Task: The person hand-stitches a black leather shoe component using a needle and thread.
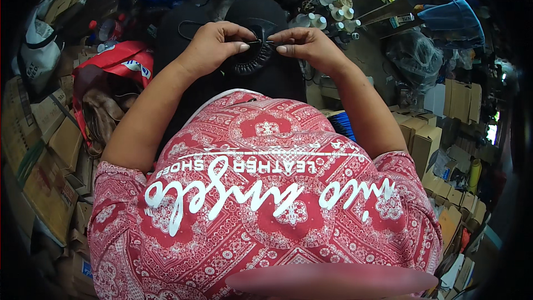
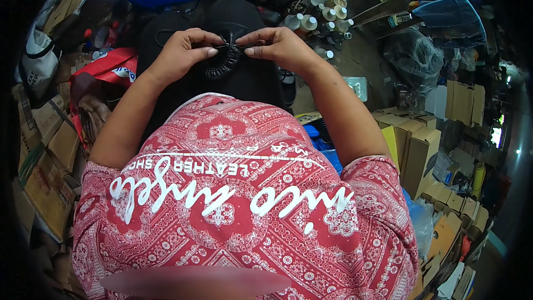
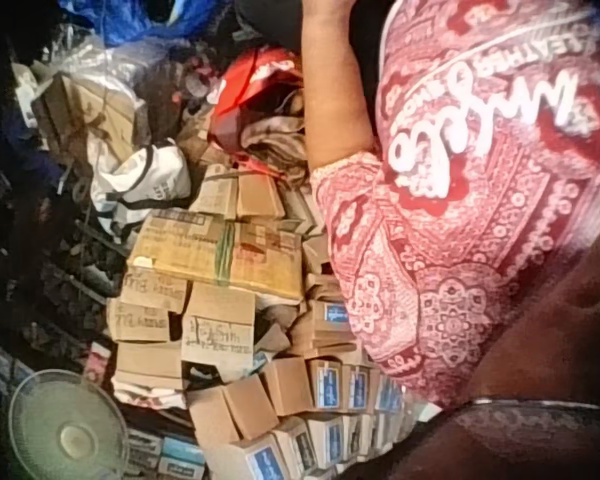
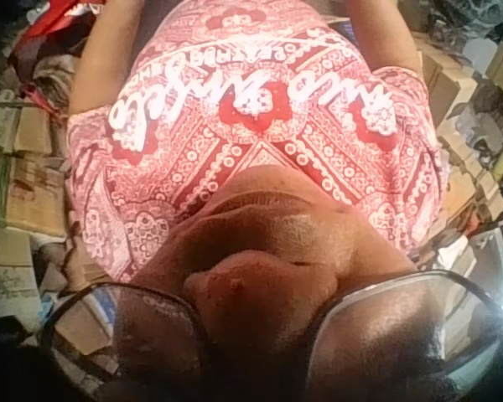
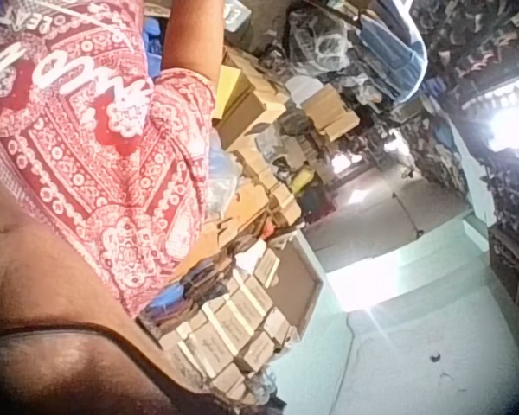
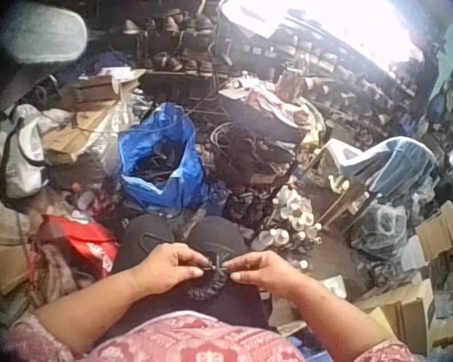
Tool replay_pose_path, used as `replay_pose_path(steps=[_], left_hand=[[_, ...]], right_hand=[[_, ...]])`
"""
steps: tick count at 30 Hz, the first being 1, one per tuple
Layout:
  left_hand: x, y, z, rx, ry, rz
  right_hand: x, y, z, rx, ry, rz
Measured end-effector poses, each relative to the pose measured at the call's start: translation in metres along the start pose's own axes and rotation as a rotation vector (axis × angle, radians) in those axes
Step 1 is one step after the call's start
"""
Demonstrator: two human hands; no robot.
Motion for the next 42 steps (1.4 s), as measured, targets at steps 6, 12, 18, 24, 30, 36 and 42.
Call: replay_pose_path(steps=[6, 12, 18, 24, 30, 36, 42], left_hand=[[-0.017, -0.012, 0.014, -0.017, 0.198, -0.025], [0.010, -0.016, 0.014, -0.019, -0.056, 0.014], [0.038, -0.011, -0.004, -0.037, -0.546, 0.218], [0.016, -0.002, -0.004, -0.076, -0.420, 0.022], [0.034, -0.004, 0.007, -0.070, -0.477, 0.123], [0.046, -0.008, 0.020, -0.140, -0.648, 0.244], [0.038, -0.006, 0.013, -0.094, -0.590, 0.254]], right_hand=[[-0.001, -0.002, 0.003, 0.095, -0.107, -0.004], [-0.016, -0.004, 0.003, 0.151, 0.037, -0.080], [-0.018, -0.007, -0.007, 0.092, 0.106, -0.234], [-0.002, 0.012, -0.010, 0.122, -0.135, -0.125], [0.009, 0.049, -0.014, 0.160, -0.118, 0.011], [-0.044, 0.018, -0.069, 0.442, 0.645, -0.238], [-0.088, 0.014, -0.027, 0.366, 0.973, -0.386]])
Point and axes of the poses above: each hand's wrist, its own y-axis away from the middle knuckle, its own z-axis out of the palm, x = y × z, the point moved 9 cm from there along -y, towards the middle knuckle, and after that the axes turned 3 degrees about -y, right-handed, at the moved point
